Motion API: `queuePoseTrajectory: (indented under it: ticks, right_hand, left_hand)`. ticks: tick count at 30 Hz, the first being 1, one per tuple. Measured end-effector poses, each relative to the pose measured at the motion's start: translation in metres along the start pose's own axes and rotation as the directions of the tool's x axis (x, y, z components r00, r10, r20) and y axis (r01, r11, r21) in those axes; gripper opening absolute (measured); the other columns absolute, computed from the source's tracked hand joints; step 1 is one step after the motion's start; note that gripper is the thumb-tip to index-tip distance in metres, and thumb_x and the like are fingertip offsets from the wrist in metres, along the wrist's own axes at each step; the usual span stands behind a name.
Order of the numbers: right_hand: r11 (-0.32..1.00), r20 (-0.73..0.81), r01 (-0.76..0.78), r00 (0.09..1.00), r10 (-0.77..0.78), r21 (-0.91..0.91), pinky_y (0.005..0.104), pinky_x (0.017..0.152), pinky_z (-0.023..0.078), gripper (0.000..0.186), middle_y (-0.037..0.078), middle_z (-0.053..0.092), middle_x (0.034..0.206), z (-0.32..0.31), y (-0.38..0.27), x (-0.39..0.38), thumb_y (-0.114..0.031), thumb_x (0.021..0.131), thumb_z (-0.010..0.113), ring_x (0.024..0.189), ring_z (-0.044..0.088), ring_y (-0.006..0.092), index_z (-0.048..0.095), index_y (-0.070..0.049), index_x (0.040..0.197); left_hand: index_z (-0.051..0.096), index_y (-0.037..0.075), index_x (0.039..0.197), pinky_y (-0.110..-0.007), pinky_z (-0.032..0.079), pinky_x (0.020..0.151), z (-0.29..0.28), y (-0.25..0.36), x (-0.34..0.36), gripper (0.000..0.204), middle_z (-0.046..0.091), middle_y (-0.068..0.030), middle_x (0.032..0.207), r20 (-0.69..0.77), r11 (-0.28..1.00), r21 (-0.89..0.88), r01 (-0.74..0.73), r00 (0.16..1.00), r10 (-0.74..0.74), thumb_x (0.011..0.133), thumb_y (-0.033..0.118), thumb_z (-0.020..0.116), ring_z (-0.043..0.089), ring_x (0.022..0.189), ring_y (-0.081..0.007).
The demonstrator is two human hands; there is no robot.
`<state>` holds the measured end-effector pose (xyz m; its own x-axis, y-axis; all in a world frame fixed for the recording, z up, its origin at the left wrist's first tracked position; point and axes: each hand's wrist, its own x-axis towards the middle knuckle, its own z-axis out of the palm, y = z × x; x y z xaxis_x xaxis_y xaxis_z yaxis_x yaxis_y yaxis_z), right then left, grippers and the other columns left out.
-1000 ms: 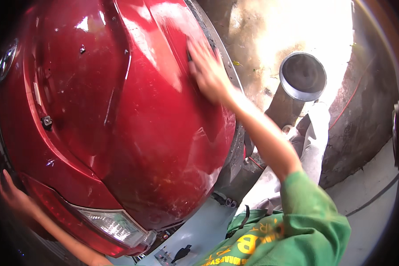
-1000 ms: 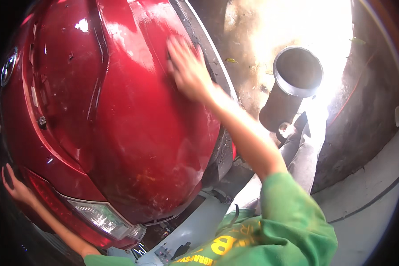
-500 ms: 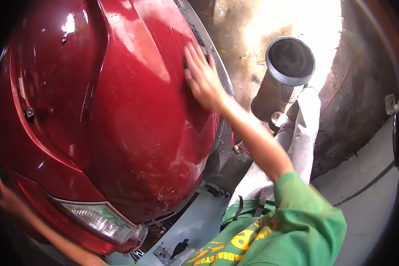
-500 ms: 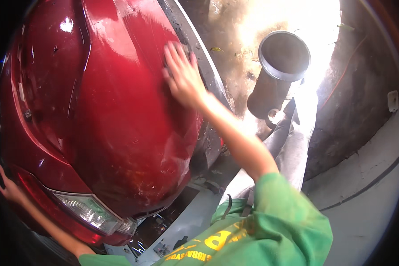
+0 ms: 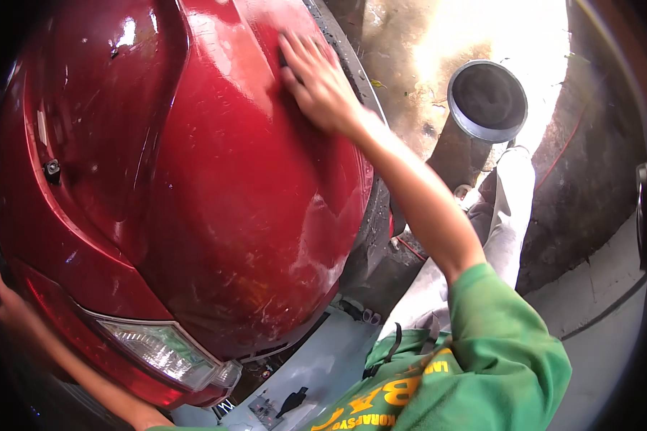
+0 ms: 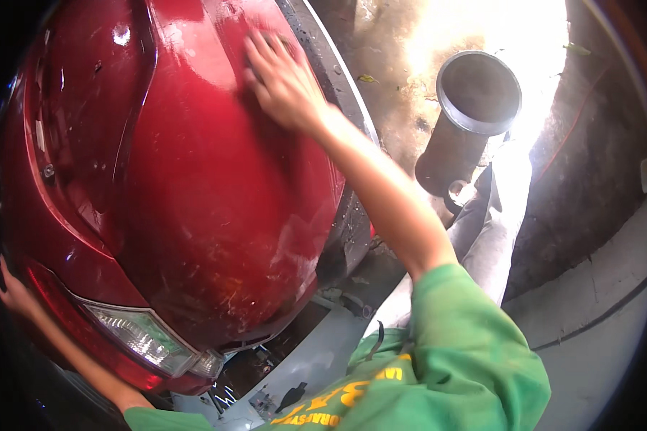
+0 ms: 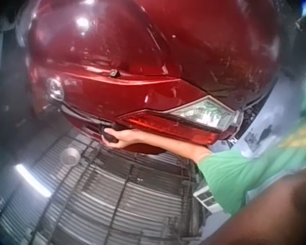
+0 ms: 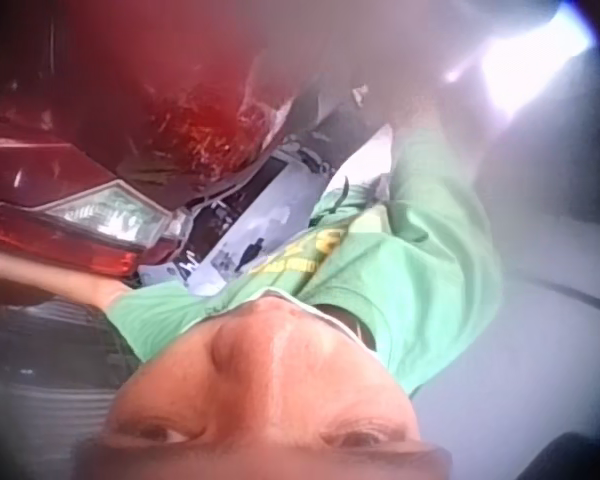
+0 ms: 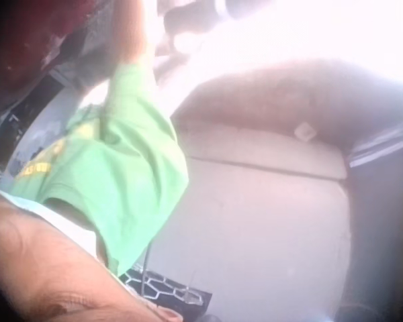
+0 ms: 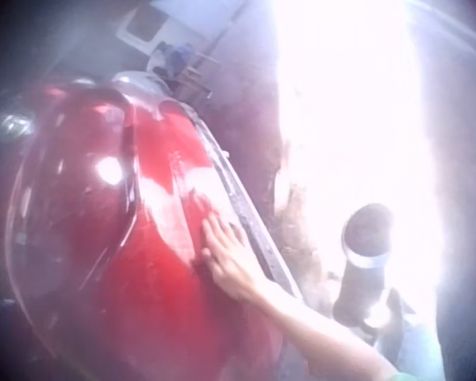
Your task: The person wets a sanding block in a bucket of water and sands the red paint on the front bumper and rear panel of a car by hand.
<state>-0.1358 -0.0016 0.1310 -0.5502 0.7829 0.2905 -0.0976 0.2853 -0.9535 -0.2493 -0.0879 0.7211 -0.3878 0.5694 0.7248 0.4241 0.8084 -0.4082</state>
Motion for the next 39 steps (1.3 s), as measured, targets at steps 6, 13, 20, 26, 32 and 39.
queuePoseTrajectory:
  ticks: [6,13,20,26,32,39]
  right_hand:
    - [0.985,0.206,-0.082,0.977,0.049,0.153,0.0607,0.122,0.012,0.061,0.018,0.026,0.165,0.0,-0.063,-0.078,-0.022,0.098,0.049,0.154,0.017,0.0404,0.036,-0.002,0.154]
    - [0.994,0.193,-0.078,0.979,0.061,0.079,0.0634,0.12,0.012,0.062,0.018,0.028,0.163,-0.014,-0.046,-0.007,-0.022,0.1,0.049,0.153,0.019,0.0392,0.03,-0.003,0.156]
    - [0.988,0.176,-0.098,0.981,0.076,0.118,0.0657,0.12,0.01,0.057,0.015,0.019,0.167,0.026,-0.029,0.058,-0.026,0.106,0.039,0.155,0.013,0.0364,0.029,-0.006,0.157]
    - [0.973,0.43,-0.203,0.892,0.137,0.111,0.0621,0.122,0.005,0.07,0.015,0.021,0.167,-0.019,-0.048,-0.017,-0.021,0.094,0.056,0.155,0.012,0.0365,0.03,-0.004,0.157]
    - [0.989,0.141,-0.124,0.984,0.111,0.084,0.0633,0.117,0.022,0.055,0.015,0.043,0.155,0.044,0.025,0.188,-0.028,0.102,0.049,0.146,0.034,0.0372,0.041,-0.004,0.15]
    - [0.955,0.466,-0.279,0.862,0.202,0.102,0.0635,0.121,0.005,0.072,0.018,0.017,0.167,-0.023,-0.064,-0.067,-0.02,0.092,0.056,0.156,0.011,0.0377,0.029,-0.002,0.157]
  left_hand:
    - [0.07,0.006,0.121,-0.037,0.047,0.104,-0.006,-0.018,-0.004,0.059,0.065,-0.0132,0.13,-0.03,0.999,-0.04,0.024,0.999,-0.025,0.078,0.044,0.084,0.062,0.117,-0.0257]
    - [0.075,0.006,0.109,-0.036,0.05,0.101,-0.007,-0.03,0.011,0.029,0.07,-0.0113,0.119,-0.073,0.969,0.104,-0.226,0.969,0.234,0.088,0.026,0.079,0.064,0.113,-0.0229]
    - [0.068,-0.004,0.117,-0.034,0.051,0.101,-0.003,-0.03,-0.012,0.03,0.068,-0.0154,0.122,-0.07,0.958,0.054,-0.281,0.956,0.284,0.094,0.015,0.073,0.063,0.113,-0.0226]
    - [0.068,-0.001,0.117,-0.035,0.052,0.101,-0.006,-0.005,-0.022,0.027,0.067,-0.0147,0.122,-0.085,0.975,0.115,-0.191,0.976,0.201,0.096,0.016,0.071,0.064,0.113,-0.0241]
    - [0.068,0.0,0.117,-0.035,0.054,0.1,0.018,-0.002,-0.026,0.027,0.066,-0.0146,0.122,-0.083,0.988,0.04,-0.149,0.985,0.151,0.096,0.017,0.07,0.064,0.111,-0.0239]
    - [0.067,-0.001,0.117,-0.035,0.053,0.1,0.0,0.012,-0.03,0.027,0.064,-0.0139,0.123,-0.096,0.993,0.105,-0.048,0.994,0.058,0.097,0.018,0.069,0.063,0.113,-0.0244]
